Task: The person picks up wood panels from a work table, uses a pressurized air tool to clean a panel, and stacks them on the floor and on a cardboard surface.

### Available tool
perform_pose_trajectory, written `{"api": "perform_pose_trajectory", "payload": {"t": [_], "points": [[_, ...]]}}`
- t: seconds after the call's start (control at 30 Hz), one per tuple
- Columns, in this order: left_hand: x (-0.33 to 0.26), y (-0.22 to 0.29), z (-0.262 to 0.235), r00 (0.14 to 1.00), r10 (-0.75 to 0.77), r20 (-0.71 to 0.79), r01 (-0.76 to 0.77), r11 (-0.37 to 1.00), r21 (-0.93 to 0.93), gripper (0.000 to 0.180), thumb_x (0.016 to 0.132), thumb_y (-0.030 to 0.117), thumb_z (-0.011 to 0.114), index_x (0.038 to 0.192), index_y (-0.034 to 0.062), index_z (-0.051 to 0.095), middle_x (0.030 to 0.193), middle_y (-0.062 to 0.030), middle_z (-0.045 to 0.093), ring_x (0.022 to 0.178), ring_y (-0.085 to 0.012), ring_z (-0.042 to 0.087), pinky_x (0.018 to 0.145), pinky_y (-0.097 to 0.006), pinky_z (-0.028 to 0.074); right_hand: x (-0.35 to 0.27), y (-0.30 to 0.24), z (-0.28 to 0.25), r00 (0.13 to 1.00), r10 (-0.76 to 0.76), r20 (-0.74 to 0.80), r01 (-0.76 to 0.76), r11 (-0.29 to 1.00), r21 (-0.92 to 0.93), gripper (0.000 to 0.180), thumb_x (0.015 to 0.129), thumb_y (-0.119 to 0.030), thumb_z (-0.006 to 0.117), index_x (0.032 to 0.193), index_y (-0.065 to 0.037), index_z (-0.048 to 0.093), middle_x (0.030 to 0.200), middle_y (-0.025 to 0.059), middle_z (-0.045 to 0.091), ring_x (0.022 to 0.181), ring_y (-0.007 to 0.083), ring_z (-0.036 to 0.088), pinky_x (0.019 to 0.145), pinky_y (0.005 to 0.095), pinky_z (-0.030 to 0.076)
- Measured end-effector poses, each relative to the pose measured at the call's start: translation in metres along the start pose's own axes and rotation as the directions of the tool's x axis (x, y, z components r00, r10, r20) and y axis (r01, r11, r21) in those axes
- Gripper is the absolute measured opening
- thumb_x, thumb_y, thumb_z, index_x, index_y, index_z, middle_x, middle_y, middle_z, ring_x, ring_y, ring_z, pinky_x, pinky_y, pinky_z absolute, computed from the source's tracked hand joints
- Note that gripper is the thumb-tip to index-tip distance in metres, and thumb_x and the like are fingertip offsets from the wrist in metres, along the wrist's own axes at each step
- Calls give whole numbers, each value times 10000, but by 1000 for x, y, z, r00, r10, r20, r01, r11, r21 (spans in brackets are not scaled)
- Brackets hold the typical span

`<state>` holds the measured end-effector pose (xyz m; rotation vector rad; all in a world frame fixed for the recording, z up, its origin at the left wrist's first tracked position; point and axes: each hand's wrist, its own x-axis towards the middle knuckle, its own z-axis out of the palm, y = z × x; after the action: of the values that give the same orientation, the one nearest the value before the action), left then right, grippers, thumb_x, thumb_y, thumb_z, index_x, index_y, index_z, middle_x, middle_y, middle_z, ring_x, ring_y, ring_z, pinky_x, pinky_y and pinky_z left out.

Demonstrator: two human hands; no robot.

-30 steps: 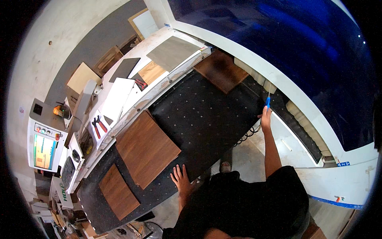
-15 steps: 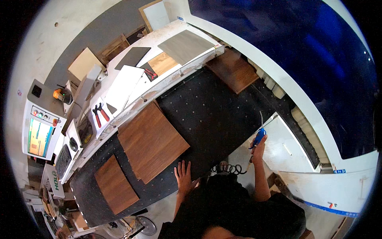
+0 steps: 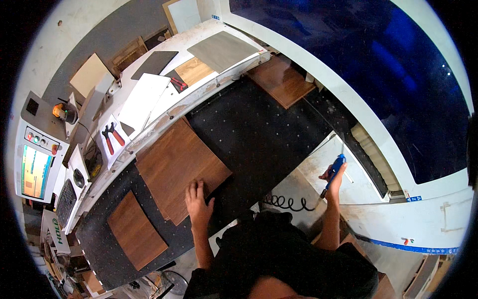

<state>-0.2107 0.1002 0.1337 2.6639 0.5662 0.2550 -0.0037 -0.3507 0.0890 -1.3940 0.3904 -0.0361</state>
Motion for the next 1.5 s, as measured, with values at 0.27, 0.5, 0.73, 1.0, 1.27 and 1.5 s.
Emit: {"api": "perform_pose_trajectory", "payload": {"t": [0.27,0.5,0.73,1.0,1.27,1.5], "points": [[8,-47,29,999,0,46,-17,932,362,877,840,-111,612,1638,151,359,1680,-291,250,1535,-565,217,1256,-628,238,-51,22,17,931,244,273,-162,944,-289,872,952,-881,335,895,-59,622,648,57,559,567,203,574,654,381,553],[5,-39,-51,986,45,158,-101,925,366,838,838,-98,622,1613,141,411,1611,-301,385,1472,-558,358,1213,-588,357,-32,14,-6,993,4,-114,1,999,47,815,956,-878,331,889,-99,561,648,25,483,565,194,496,594,400,521],[85,-57,-248,961,238,-143,-193,943,272,262,813,39,693,1071,59,732,862,-221,701,830,-453,672,746,-524,534,-61,-59,7,881,-183,437,-64,867,494,723,1030,-759,339,1332,-143,566,1020,136,695,916,382,700,904,577,566],[233,-106,-270,780,403,-478,-91,829,552,478,881,438,774,1144,60,649,1136,-122,719,1149,-326,649,970,-485,459,-91,-72,78,505,-4,863,-271,949,163,960,941,-900,148,869,-36,560,605,97,492,497,289,481,624,463,513],[283,-114,-278,911,198,-363,-9,887,461,714,902,599,711,1349,48,623,1317,-156,683,1274,-349,599,1095,-535,406,-138,-51,84,360,348,866,-93,937,-338,923,983,-848,250,955,6,599,668,87,534,595,231,542,772,443,537],[298,-126,-274,902,182,-392,5,902,431,649,879,604,734,1238,69,660,1237,-135,703,1235,-337,600,1047,-512,398,-158,-37,113,417,106,903,54,989,-141,949,887,-937,353,992,-28,605,704,49,536,655,194,549,754,384,503]]}}
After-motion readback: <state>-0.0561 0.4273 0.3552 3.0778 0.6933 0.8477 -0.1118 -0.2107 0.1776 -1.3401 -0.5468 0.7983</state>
